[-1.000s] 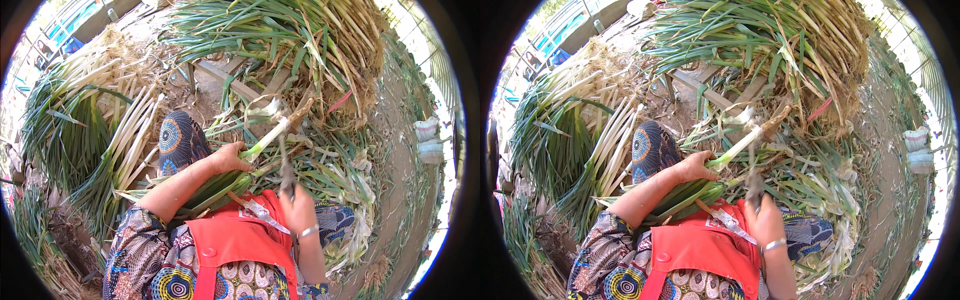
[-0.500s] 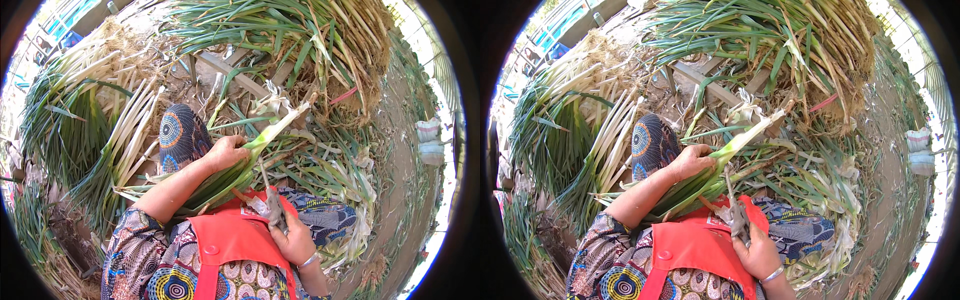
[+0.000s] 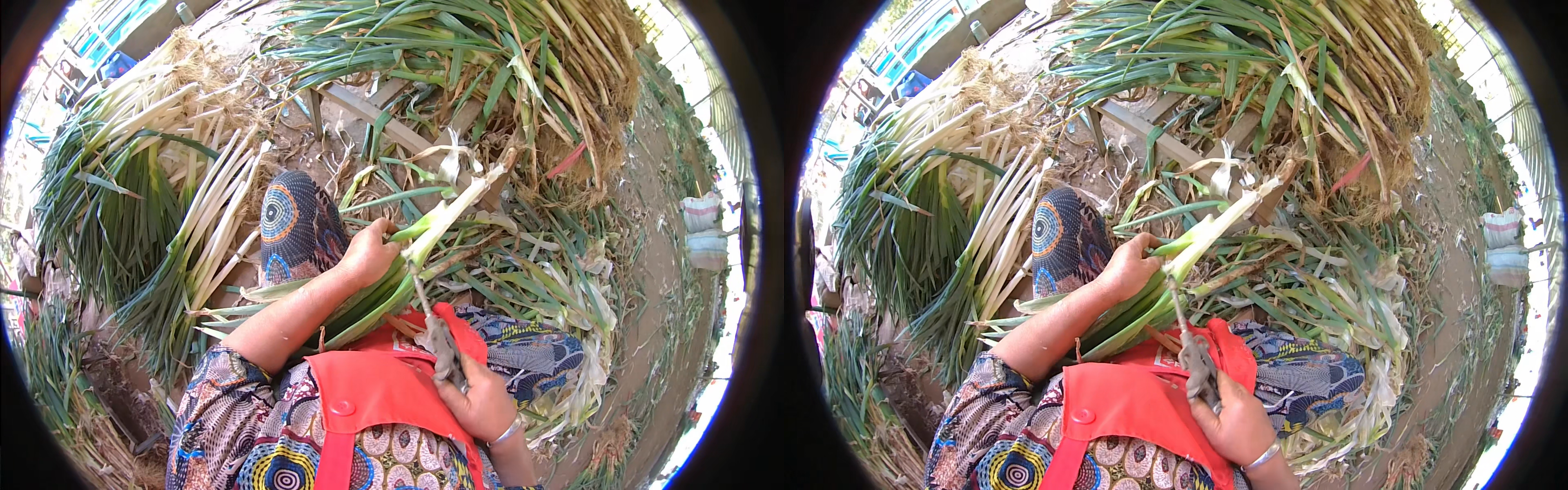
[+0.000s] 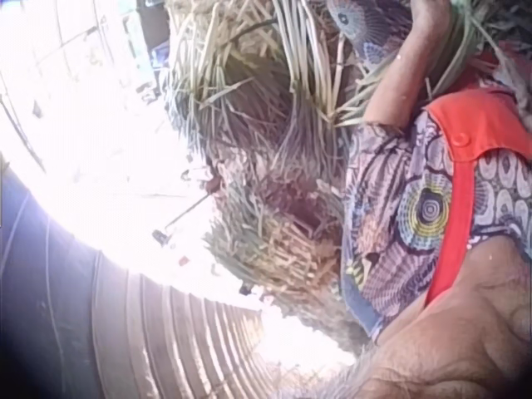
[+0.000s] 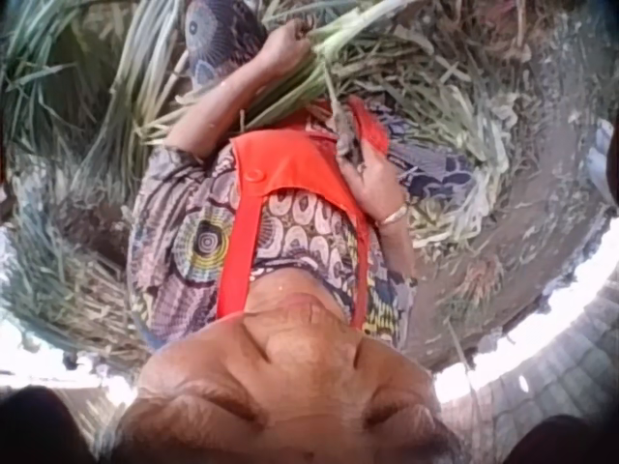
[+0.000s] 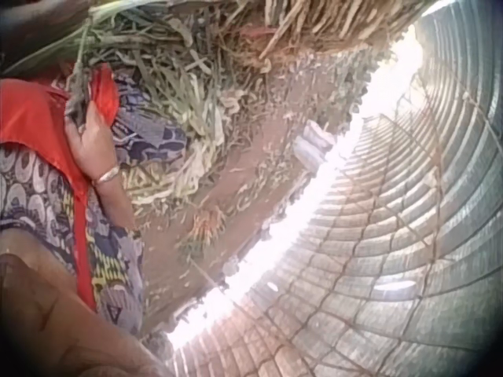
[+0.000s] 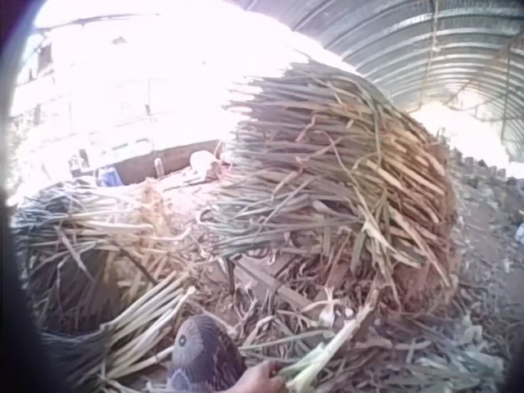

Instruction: The person sits on the ground and trims the roots and outer layers of green onions using a knife. They pick up individual onions, cut the ends, peel away dry layers, and place the trimmed onions aside.

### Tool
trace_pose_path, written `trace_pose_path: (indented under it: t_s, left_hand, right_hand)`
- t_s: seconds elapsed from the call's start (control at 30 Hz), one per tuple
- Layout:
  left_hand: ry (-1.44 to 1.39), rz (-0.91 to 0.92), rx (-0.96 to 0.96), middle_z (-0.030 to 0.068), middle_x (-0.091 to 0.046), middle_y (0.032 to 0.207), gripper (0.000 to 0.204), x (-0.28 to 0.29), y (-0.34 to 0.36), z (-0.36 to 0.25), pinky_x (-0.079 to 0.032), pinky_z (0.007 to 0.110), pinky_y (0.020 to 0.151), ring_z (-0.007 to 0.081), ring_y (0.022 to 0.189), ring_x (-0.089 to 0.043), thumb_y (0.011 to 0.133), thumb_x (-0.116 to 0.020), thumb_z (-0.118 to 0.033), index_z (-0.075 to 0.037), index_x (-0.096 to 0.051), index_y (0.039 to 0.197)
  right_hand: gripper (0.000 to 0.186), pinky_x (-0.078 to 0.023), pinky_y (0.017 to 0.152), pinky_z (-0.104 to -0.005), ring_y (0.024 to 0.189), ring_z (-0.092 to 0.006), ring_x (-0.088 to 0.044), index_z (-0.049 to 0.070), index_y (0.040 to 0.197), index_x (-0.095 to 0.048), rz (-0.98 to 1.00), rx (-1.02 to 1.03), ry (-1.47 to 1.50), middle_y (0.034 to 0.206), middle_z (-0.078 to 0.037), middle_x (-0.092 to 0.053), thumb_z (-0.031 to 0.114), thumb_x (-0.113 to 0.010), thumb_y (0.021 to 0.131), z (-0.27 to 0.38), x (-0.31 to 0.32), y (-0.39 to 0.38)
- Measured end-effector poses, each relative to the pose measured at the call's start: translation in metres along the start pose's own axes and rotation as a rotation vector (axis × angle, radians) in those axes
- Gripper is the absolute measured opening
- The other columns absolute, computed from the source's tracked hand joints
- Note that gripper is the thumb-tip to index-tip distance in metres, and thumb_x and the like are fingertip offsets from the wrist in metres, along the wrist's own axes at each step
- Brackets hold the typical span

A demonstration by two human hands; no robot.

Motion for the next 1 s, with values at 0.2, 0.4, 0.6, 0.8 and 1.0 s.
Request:
trace_pose_path:
  t_s: [0.2, 0.4, 0.6, 0.8, 1.0]
  left_hand:
    - [-0.022, -0.032, 0.029, 0.0163, -0.065, 0.093, 0.047, -0.020, -0.014, -0.007, -0.050, 0.035, 0.080, 0.0249, 0.085, -0.063, 0.079, -0.056, -0.001, -0.009, -0.052, 0.125]
    - [-0.031, -0.006, 0.052, 0.0167, -0.066, 0.095, 0.050, -0.023, -0.017, -0.011, -0.050, 0.036, 0.082, 0.0266, 0.089, -0.065, 0.077, -0.057, -0.001, -0.009, -0.052, 0.125]
    - [0.069, -0.043, -0.010, 0.0165, -0.066, 0.094, 0.047, -0.028, -0.012, -0.001, -0.050, 0.037, 0.080, 0.0266, 0.086, -0.065, 0.078, -0.059, -0.003, -0.009, -0.053, 0.124]
    - [0.062, -0.061, 0.009, 0.0140, -0.066, 0.090, 0.047, -0.029, -0.008, 0.008, -0.051, 0.035, 0.076, 0.0229, 0.082, -0.064, 0.077, -0.061, -0.002, -0.010, -0.053, 0.123]
    - [0.047, -0.064, 0.022, 0.0123, -0.065, 0.090, 0.050, -0.027, -0.003, 0.016, -0.051, 0.035, 0.076, 0.0211, 0.083, -0.063, 0.075, -0.061, -0.002, -0.009, -0.053, 0.123]
  right_hand:
    - [0.034, -0.051, 0.066, -0.0478, 0.075, -0.0441, -0.062, -0.002, 0.096, -0.055, 0.001, -0.194, -0.099, 0.082, -0.026, -0.063, 0.029, -0.064, 0.085, -0.025, -0.002, -0.001]
    - [0.033, -0.050, 0.068, -0.0474, 0.079, -0.0429, -0.063, -0.002, 0.095, -0.055, -0.043, -0.153, -0.048, 0.086, -0.025, -0.064, 0.027, -0.065, 0.084, -0.023, -0.004, -0.015]
    - [0.034, -0.050, 0.067, -0.0473, 0.077, -0.0428, -0.062, -0.002, 0.096, -0.056, -0.080, -0.045, -0.017, 0.085, -0.025, -0.063, 0.028, -0.066, 0.083, -0.021, -0.008, -0.027]
    - [0.032, -0.050, 0.065, -0.0478, 0.075, -0.0439, -0.062, -0.002, 0.095, -0.056, -0.129, -0.122, -0.034, 0.079, -0.025, -0.062, 0.027, -0.065, 0.084, -0.033, -0.001, -0.001]
    - [0.031, -0.049, 0.065, -0.0495, 0.076, -0.0449, -0.062, -0.003, 0.092, -0.058, -0.238, -0.152, -0.050, 0.079, -0.027, -0.063, 0.026, -0.064, 0.085, -0.043, 0.005, 0.029]
Point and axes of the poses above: each hand's wrist, its own y-axis towards the middle knuckle, its own x-axis out of the back of the hand, z = x × y, the point moved 3 cm from there along y, towards the middle knuckle
